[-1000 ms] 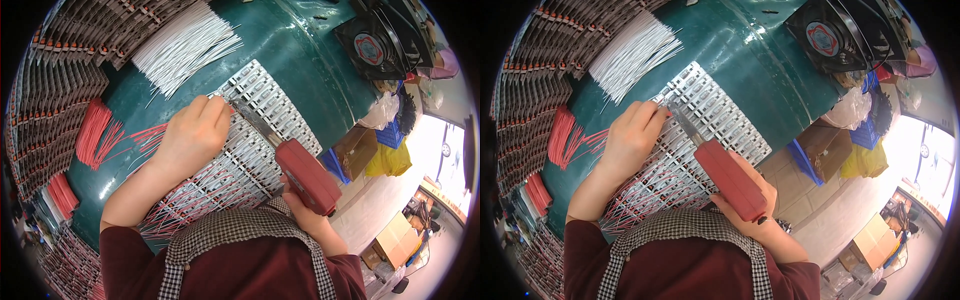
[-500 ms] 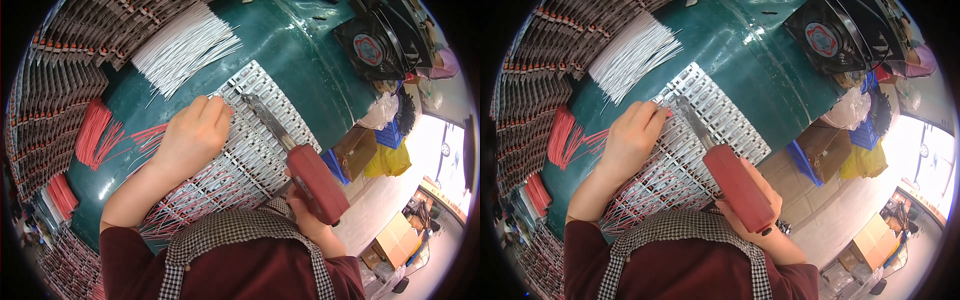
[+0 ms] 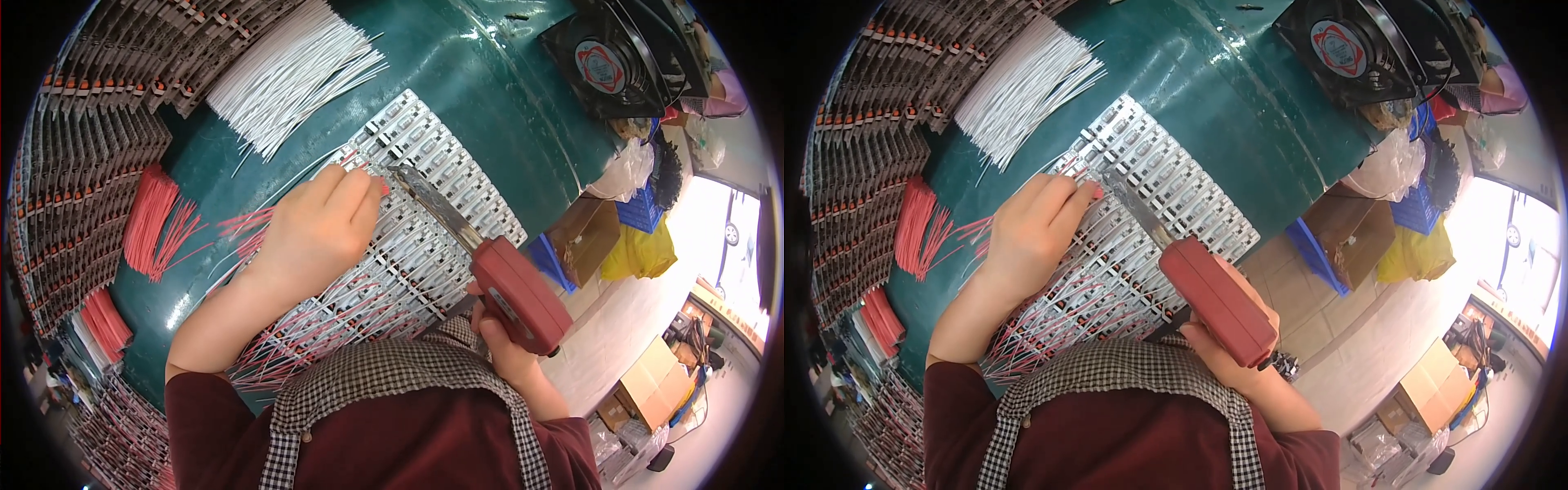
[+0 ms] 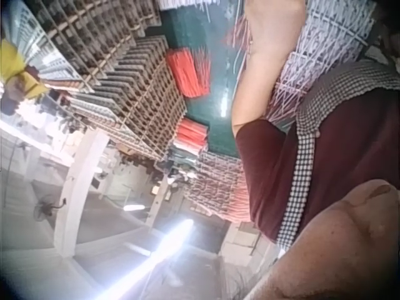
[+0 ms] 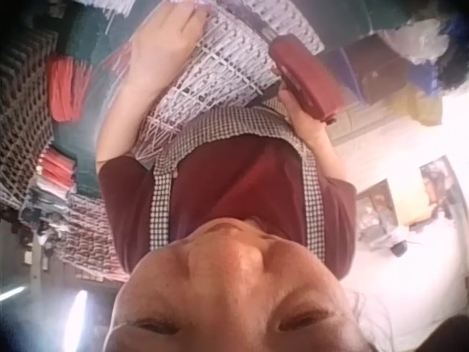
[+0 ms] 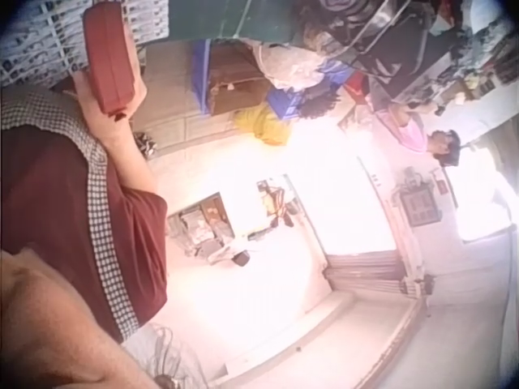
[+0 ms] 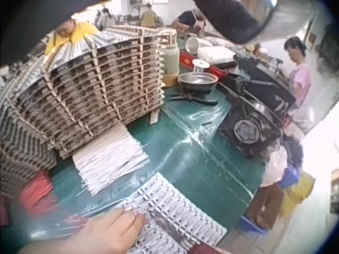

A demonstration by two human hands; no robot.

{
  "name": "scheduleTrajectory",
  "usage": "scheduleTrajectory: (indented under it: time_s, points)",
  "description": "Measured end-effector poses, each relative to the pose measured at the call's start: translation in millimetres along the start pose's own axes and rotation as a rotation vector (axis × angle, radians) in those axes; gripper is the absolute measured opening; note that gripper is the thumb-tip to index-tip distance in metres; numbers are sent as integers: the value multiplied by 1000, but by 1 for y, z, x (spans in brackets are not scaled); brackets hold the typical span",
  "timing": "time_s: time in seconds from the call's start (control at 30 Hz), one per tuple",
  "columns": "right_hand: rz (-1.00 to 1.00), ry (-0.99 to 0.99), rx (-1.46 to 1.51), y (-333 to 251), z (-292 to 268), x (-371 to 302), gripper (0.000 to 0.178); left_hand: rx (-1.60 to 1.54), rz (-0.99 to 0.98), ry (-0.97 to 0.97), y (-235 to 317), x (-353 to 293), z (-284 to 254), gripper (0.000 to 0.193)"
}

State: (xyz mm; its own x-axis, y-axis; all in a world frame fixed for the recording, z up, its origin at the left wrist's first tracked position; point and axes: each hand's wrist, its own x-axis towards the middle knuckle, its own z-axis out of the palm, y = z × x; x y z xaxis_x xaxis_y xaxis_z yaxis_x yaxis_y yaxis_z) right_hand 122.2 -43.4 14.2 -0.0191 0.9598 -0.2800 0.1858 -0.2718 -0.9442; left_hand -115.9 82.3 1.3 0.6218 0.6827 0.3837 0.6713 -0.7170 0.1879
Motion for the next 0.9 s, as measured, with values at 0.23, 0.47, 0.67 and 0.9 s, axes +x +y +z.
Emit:
scheduleTrajectory:
  time_s: [0.23,0.47,0.67,0.9]
  points:
    - [1,-24,-76,9,-2,-2,64,7,-22,-51,2,2,-2,11]
    - [125,-16,99,3,0,-3,65,0,-48,-90,4,2,-1,8]
    - [-14,-23,-125,5,2,2,67,17,-46,-107,5,2,-2,7]
    - [-365,-28,-304,5,0,14,66,31,-55,-138,6,3,-2,7]
